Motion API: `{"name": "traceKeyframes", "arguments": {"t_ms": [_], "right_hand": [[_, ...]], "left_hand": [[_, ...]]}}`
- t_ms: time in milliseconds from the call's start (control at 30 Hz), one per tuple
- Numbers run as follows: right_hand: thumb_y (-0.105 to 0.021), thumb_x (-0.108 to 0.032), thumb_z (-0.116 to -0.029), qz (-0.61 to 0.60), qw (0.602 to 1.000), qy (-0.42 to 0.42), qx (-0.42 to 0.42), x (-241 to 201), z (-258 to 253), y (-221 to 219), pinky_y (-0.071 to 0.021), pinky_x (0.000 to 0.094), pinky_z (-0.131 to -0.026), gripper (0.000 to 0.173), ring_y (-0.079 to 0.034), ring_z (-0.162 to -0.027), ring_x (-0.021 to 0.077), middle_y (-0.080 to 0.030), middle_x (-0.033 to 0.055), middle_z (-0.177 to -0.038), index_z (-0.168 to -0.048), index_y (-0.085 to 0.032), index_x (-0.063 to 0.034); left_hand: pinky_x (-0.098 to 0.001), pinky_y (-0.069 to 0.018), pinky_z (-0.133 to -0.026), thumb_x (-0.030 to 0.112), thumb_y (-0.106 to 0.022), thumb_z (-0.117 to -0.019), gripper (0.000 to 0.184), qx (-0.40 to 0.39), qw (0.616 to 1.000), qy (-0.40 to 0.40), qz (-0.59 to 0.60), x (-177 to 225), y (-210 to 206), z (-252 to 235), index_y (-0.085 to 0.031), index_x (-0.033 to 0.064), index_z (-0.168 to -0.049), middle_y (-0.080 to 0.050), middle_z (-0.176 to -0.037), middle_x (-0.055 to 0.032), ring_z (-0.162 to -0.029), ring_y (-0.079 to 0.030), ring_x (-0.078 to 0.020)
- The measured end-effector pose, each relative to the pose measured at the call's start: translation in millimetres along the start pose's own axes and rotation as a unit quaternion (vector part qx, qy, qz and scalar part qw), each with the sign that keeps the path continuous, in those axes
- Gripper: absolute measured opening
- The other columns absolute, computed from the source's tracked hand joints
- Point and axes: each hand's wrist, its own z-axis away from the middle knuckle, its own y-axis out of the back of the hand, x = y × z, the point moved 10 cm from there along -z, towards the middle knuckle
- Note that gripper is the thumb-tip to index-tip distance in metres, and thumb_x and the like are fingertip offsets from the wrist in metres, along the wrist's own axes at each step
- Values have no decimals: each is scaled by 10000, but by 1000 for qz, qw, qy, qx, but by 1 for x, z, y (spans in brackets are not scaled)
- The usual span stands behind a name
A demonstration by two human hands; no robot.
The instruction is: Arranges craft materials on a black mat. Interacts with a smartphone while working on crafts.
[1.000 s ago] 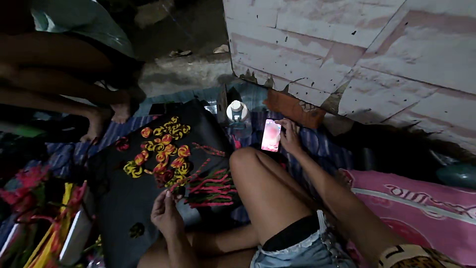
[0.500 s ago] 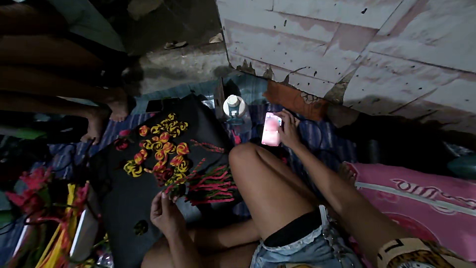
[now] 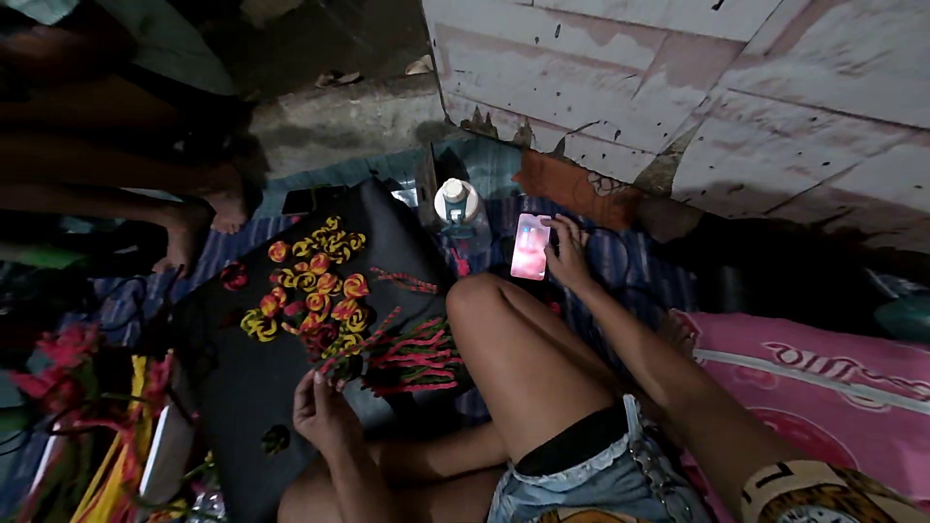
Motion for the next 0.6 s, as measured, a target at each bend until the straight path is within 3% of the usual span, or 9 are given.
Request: {"name": "traceKeyframes", "arguments": {"t_ms": [133, 267, 333, 467, 600], "right_hand": [[-546, -19, -921, -8, 1000, -1, 1, -2, -1, 0, -255, 635, -1154, 440, -427, -1415, 400, -561, 176, -1453, -1359, -580, -21], [-499, 0, -917, -5, 998, 32, 49, -5, 4, 8, -278, 616, -1138, 306, -558, -1285, 368, -690, 162, -1226, -1167, -675, -11], [-486, -1, -928, 4, 999, 35, 42, -6, 6, 5, -286, 613, -1116, 296, -573, -1258, 361, -705, 148, -1192, -1151, -680, -12], [-515, -33, -922, -25, 997, 32, -70, -7, 7, -18, -217, 633, -1181, 436, -436, -1426, 368, -620, 151, -1394, -1349, -603, -14], [-495, -44, -887, -59, 998, -2, -2, 7, 8, -9, -206, 655, -1171, 558, -312, -1503, 373, -529, 140, -1506, -1442, -540, -55]], "left_hand": [[-155, -555, -655, -9, -424, -1027, 228, 4, 1000, -2, 5, 0, 2, 0, -624, 98, -1049, -692, -848, 138, -674, -637, 25], [-147, -541, -645, -10, -423, -1024, 234, 2, 1000, -4, -3, 1, 0, 1, -623, 110, -1040, -676, -817, 148, -658, -617, 37], [-148, -546, -646, -13, -419, -1025, 233, -3, 1000, -6, 0, 0, 0, 0, -621, 102, -1050, -680, -829, 140, -663, -623, 33], [-152, -554, -649, -13, -418, -1026, 240, -5, 1000, -9, 11, -2, 0, -1, -632, 96, -1044, -696, -824, 129, -663, -635, 25], [-157, -547, -667, 15, -429, -1029, 191, 1, 1000, 0, -9, -3, 4, 0, -599, 83, -1083, -667, -845, 137, -686, -621, 29]]}}
